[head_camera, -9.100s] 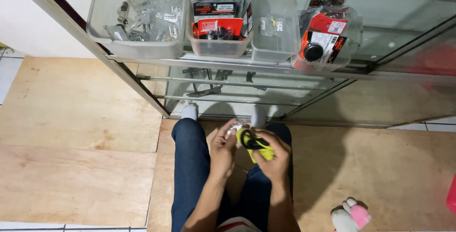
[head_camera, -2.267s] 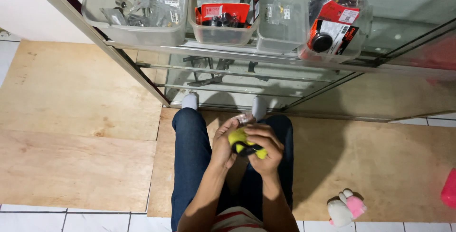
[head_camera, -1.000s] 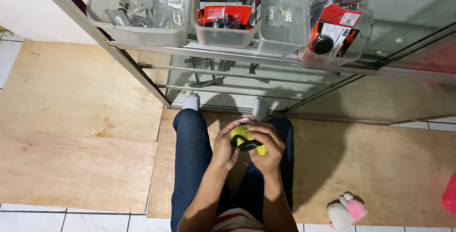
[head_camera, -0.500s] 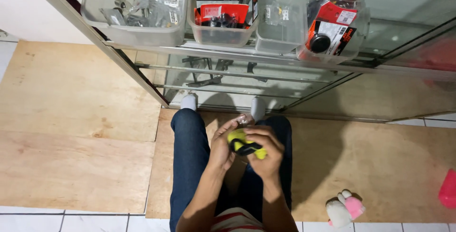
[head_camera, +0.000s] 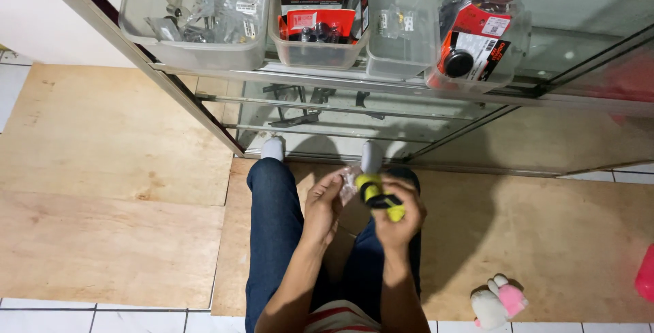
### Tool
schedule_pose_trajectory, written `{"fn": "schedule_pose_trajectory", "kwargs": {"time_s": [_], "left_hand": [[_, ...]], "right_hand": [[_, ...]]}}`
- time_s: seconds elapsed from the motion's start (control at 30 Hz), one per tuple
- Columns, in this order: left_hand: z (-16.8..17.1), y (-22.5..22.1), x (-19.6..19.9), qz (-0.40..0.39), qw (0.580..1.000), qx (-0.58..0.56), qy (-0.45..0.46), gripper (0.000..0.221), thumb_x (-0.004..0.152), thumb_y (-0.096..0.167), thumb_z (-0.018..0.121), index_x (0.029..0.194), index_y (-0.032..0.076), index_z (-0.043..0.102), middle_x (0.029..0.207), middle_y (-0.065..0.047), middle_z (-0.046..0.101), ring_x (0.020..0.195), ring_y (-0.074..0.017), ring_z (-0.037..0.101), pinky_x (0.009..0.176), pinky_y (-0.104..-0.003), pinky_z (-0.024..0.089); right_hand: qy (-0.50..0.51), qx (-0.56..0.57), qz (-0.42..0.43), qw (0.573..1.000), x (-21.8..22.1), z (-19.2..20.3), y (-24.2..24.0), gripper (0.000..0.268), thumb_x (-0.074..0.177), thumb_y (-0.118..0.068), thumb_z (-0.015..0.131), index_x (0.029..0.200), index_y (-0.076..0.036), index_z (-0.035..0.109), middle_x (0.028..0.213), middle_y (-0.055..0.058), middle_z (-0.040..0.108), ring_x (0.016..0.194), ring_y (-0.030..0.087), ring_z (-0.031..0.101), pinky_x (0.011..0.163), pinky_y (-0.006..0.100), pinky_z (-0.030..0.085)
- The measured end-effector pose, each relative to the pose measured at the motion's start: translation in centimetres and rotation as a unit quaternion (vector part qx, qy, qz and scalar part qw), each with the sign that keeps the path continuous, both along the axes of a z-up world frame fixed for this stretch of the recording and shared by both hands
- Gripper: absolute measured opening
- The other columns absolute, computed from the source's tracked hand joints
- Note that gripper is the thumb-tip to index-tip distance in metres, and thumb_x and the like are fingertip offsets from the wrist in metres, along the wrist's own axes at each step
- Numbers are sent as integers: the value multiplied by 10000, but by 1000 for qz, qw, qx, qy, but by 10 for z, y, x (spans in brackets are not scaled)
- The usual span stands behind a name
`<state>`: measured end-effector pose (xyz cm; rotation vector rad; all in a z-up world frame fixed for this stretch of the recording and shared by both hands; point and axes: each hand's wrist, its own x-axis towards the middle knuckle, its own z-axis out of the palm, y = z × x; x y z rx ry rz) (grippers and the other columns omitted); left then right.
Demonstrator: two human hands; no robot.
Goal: Inspecting small motorcycle hardware parts in plastic bags from a storage shelf.
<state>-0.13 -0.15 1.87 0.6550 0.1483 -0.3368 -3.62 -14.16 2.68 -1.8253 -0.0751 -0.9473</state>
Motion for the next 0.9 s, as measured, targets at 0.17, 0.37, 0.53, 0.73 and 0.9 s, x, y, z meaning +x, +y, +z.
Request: {"fn": "schedule_pose_trajectory", "kwargs": {"time_s": [0.17, 0.37, 0.53, 0.73, 0.9], "left_hand": [[-28, -1, -7, 39, 999, 30, -10, 327, 1104, 124, 490, 1303, -68, 665, 1163, -166, 726, 956, -181, 645, 864, -314, 497], [-8, -2, -7, 27, 999, -22, 0, 305, 1113, 117, 509, 1282, -86, 662, 1153, -163, 714, 962, -189, 647, 896, -347, 507], [8, -1, -2, 38, 999, -16, 5, 313, 1061, 134, 485, 1239, -57, 657, 1181, -152, 738, 1064, -195, 726, 995, -342, 566], [9, 8, 1, 51, 997, 50, 33, 342, 1093, 171, 489, 1292, -44, 665, 1169, -174, 730, 917, -222, 614, 742, -341, 454], [-8, 3, -2, 51, 997, 59, -5, 334, 1088, 193, 525, 1236, -56, 691, 1104, -138, 740, 955, -188, 673, 850, -316, 516]], "right_hand": [[41, -37, 40, 998, 1, 35, 30, 311, 769, 41, 796, 1050, -17, 676, 1102, 114, 737, 1022, 232, 734, 910, 335, 580], [89, -18, -101, 991, 7, 0, -7, 329, 796, 85, 737, 1105, -15, 681, 1115, 116, 745, 1039, 229, 725, 946, 336, 572], [144, -7, -144, 979, -5, -7, -13, 397, 741, 48, 715, 1130, -15, 669, 1032, 115, 725, 955, 215, 703, 884, 331, 564], [258, -32, 91, 961, -4, 39, 23, 412, 719, -67, 760, 1122, -30, 682, 945, 106, 753, 867, 179, 753, 781, 319, 588], [304, 1, 54, 951, -4, 29, 15, 419, 709, -78, 777, 1119, -34, 700, 927, 92, 785, 824, 158, 764, 745, 293, 596]]}}
